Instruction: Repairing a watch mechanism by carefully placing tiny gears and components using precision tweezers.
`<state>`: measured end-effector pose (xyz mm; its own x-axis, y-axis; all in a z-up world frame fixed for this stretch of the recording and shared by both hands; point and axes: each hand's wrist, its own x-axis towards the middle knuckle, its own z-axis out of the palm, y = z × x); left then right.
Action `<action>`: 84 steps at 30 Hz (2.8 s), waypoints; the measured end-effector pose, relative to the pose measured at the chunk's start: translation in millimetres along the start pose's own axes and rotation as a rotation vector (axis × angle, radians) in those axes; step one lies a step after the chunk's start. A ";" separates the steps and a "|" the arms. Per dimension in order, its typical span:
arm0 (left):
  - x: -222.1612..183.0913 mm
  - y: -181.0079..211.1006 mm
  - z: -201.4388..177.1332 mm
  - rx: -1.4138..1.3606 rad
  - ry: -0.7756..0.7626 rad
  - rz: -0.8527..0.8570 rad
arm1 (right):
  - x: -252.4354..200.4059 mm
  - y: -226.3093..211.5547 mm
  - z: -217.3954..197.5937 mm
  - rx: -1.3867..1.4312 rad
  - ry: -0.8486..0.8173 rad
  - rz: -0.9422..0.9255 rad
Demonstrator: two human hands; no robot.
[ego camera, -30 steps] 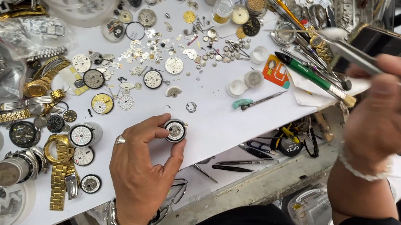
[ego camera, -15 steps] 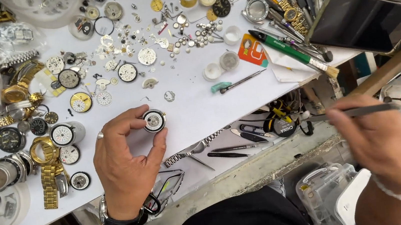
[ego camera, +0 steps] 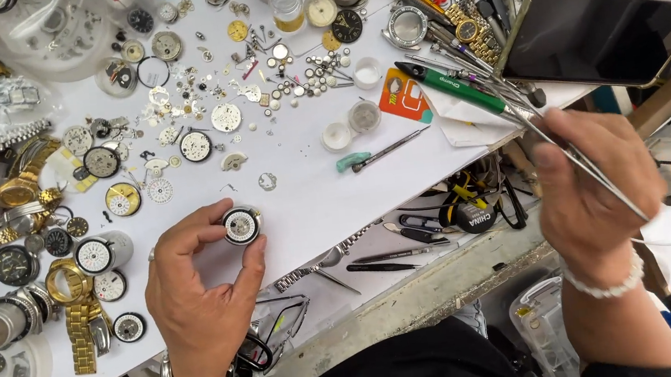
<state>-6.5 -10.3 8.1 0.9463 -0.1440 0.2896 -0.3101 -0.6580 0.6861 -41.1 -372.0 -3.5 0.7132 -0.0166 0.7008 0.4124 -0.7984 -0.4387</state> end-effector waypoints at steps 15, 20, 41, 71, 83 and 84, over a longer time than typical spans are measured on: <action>1.6 -3.5 -1.5 -0.008 -0.012 0.022 | -26.1 16.9 -9.6 0.037 -0.047 -0.255; -1.6 -6.2 -1.4 -0.007 -0.021 0.016 | -42.6 -3.7 -10.8 -0.082 -0.046 -0.066; -4.4 -11.3 -2.4 -0.003 -0.001 0.051 | 3.5 7.0 18.3 0.016 -0.025 0.019; -1.7 -3.3 0.0 0.032 0.005 0.052 | 6.8 -27.7 34.9 0.090 -0.117 -0.119; -3.5 2.5 6.1 0.012 0.014 -0.005 | 8.1 -28.6 42.4 0.152 -0.076 -0.163; -3.4 2.0 5.5 -0.001 0.014 -0.007 | 9.9 -31.6 46.3 0.167 -0.083 -0.185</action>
<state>-9.8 -15.2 4.8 0.9470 -0.1293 0.2942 -0.3039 -0.6583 0.6887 -20.9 -319.1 -8.7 0.6580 0.1752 0.7324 0.6233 -0.6724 -0.3992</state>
